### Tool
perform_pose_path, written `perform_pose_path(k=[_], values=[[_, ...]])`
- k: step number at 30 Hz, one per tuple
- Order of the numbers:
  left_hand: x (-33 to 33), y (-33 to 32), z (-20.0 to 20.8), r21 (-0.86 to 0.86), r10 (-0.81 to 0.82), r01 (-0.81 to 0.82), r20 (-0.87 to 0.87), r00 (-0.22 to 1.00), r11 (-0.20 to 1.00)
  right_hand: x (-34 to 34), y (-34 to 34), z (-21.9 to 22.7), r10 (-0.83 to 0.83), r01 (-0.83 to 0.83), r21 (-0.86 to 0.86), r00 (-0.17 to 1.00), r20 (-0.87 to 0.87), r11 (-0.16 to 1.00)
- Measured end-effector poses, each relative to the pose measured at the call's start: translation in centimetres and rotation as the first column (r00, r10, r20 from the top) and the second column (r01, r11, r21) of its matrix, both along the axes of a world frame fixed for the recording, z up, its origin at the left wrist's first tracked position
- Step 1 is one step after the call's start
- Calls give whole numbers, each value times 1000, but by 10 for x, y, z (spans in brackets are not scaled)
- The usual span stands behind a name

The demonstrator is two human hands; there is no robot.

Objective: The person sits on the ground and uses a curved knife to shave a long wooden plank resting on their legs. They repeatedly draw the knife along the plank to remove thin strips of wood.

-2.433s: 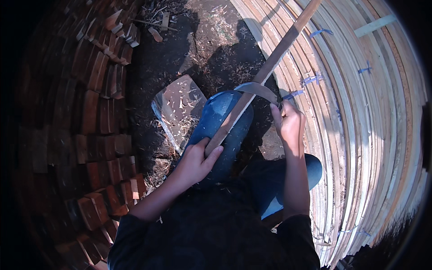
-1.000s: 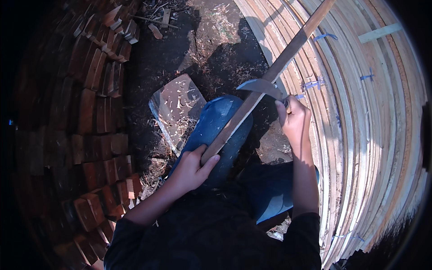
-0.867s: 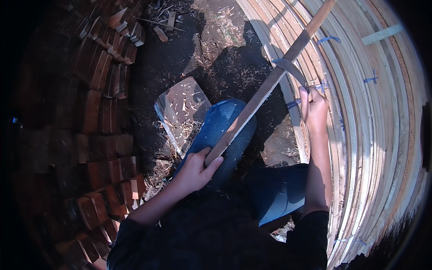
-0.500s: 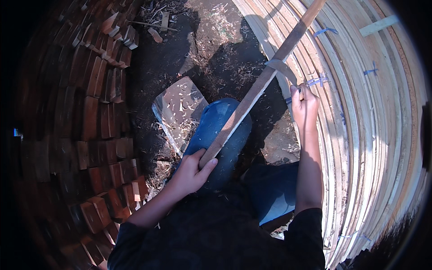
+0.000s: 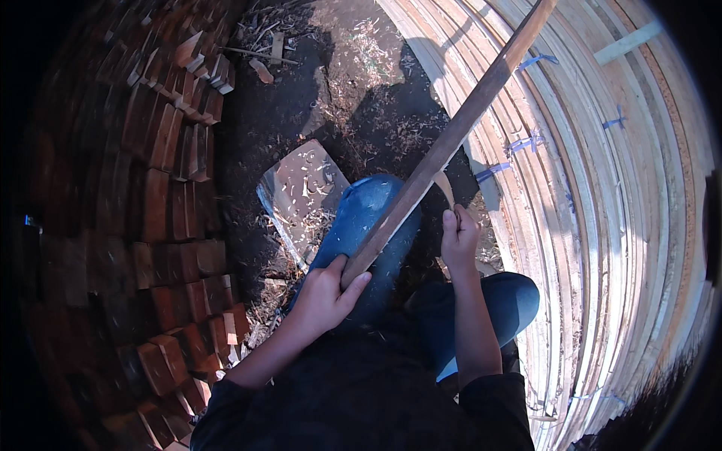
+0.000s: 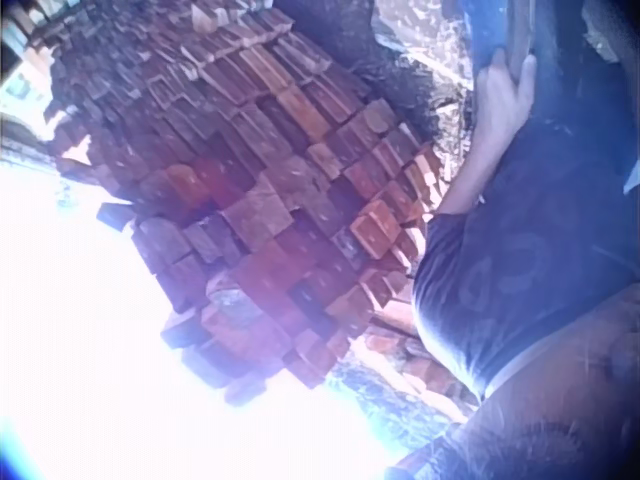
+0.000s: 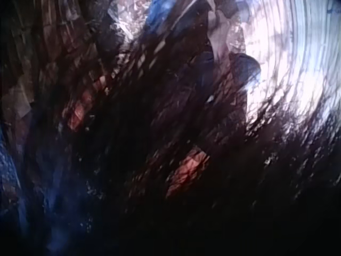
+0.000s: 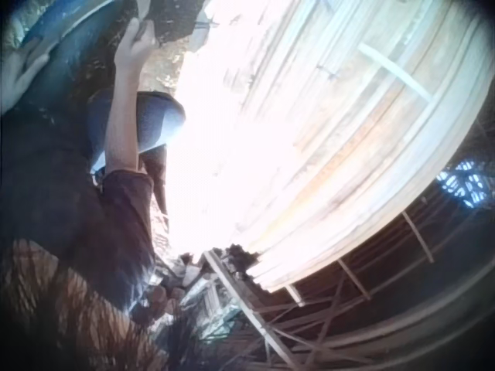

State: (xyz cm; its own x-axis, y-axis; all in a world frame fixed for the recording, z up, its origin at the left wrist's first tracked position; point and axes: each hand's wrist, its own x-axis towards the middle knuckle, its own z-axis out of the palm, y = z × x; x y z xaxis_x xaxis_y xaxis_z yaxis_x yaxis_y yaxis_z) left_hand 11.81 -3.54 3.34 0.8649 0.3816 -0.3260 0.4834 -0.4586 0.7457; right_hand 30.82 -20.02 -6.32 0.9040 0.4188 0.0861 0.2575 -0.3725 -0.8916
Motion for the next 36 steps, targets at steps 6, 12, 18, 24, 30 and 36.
perform_pose_path(k=[6, 12, 18, 24, 30, 36], values=[[-8, -2, 7, 62, -22, 25, -49, 999, 998, -73, -45, -47, -22, 51, 68, 928, -371, 996], [-17, -3, 16, 96, -125, 128, -39, 991, 987, -87, -57, -9, -52, 132, 197, 930, -363, 972], [-27, -5, 11, 167, -76, 64, 67, 995, 984, -78, -55, 37, -19, 21, -35, 999, 41, 999], [-26, -8, 1, 190, -71, 59, 59, 996, 980, -82, -28, 74, 189, -68, -327, 916, 354, 942], [-21, -15, -3, 216, -45, 31, 59, 997, 976, -52, -35, 68, 130, 98, -424, 869, 478, 901], [-22, -16, -6, 248, -47, 30, 63, 997, 968, -73, -33, 66, 192, -23, -382, 891, 411, 924]])
